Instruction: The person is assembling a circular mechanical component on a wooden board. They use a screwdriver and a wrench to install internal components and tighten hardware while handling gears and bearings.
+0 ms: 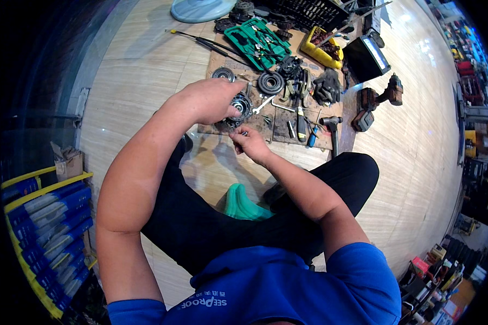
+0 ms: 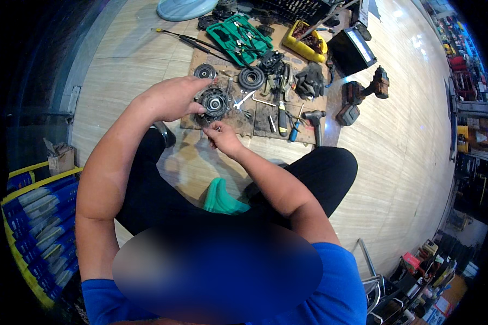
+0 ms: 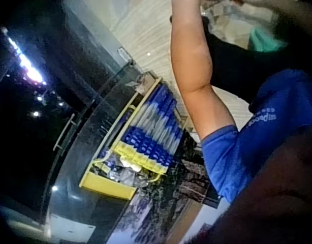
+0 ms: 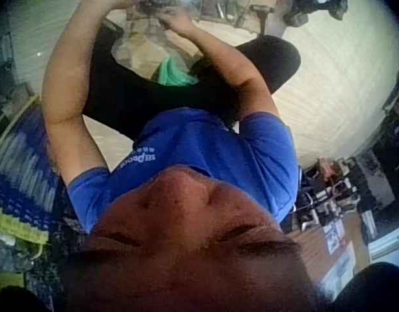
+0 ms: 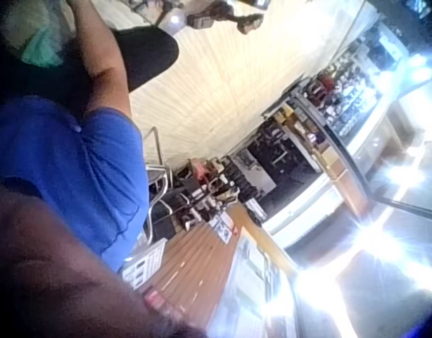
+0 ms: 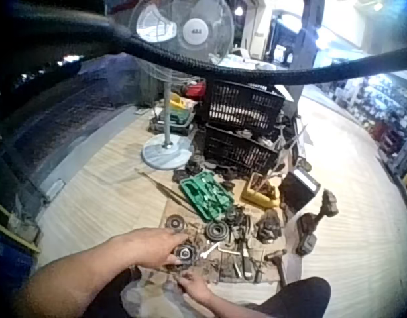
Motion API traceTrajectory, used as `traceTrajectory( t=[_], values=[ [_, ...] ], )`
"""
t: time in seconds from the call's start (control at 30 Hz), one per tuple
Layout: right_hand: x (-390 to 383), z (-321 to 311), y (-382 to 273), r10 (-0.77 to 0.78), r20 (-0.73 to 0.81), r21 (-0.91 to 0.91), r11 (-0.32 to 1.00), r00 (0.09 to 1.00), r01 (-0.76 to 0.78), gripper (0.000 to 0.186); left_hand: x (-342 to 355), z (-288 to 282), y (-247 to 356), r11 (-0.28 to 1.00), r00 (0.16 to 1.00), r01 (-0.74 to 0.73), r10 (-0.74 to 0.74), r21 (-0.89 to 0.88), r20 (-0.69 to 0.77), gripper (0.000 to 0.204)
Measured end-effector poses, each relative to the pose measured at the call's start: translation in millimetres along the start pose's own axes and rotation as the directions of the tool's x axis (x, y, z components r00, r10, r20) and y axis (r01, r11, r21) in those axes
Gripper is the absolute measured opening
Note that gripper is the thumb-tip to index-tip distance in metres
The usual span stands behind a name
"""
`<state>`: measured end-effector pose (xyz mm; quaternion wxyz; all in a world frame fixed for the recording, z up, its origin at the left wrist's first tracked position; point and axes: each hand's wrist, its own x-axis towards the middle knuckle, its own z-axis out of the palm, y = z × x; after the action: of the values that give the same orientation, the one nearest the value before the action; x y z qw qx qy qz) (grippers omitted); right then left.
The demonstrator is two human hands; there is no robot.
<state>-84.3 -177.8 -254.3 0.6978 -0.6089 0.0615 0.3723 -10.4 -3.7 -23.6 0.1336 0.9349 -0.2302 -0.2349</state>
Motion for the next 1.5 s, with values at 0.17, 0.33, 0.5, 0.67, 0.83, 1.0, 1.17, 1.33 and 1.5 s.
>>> traceTrajectory(
  t=[0.17, 0.33, 0.5, 0.67, 0.83, 1.0, 1.17, 1.33, 1.5],
  values=[
    [1, 2, -3, -0.166, -0.151, -0.4, 0.912, 0.975, 0.094, 0.016, 0, 3, -4, 1.0, 1.0, -0.016, 0.016, -0.011, -0.02, 0.063],
    [-1, 5, -3, -0.376, -0.171, -0.645, 0.741, 0.911, 0.185, 0.026, 2, 5, -6, 0.999, 0.999, -0.028, 0.027, -0.018, -0.025, 0.061],
    [-12, 11, -17, -0.346, -0.211, -0.689, 0.716, 0.914, 0.113, 0.026, 2, -4, 2, 0.998, 0.995, 0.058, -0.055, -0.039, 0.084, 0.071],
    [-13, 12, -19, -0.374, -0.143, -0.771, 0.623, 0.916, 0.134, 0.025, 2, 4, -5, 1.0, 1.0, -0.02, 0.02, -0.011, -0.019, 0.056],
    [-12, 10, -10, -0.524, 0.079, -0.907, 0.316, 0.848, 0.279, 0.021, 2, 2, -4, 1.0, 1.0, 0.001, -0.001, -0.008, 0.016, 0.061],
    [-12, 8, -10, -0.475, 0.071, -0.879, 0.386, 0.877, 0.28, 0.018, 3, -3, 2, 0.999, 0.995, 0.051, -0.049, -0.017, 0.091, 0.071],
    [-22, 16, -22, -0.378, 0.063, -0.79, 0.547, 0.924, 0.277, 0.014, -1, 2, -4, 1.0, 1.0, 0.014, -0.014, 0.0, 0.022, 0.061],
    [-15, 9, -11, -0.412, 0.143, -0.863, 0.394, 0.9, 0.317, 0.016, 1, -3, 1, 0.999, 0.996, 0.05, -0.048, -0.019, 0.078, 0.071],
    [-16, 6, -7, -0.413, 0.193, -0.872, 0.344, 0.89, 0.349, 0.02, 0, -4, 1, 0.999, 0.996, 0.046, -0.044, -0.027, 0.075, 0.071]
  ],
)
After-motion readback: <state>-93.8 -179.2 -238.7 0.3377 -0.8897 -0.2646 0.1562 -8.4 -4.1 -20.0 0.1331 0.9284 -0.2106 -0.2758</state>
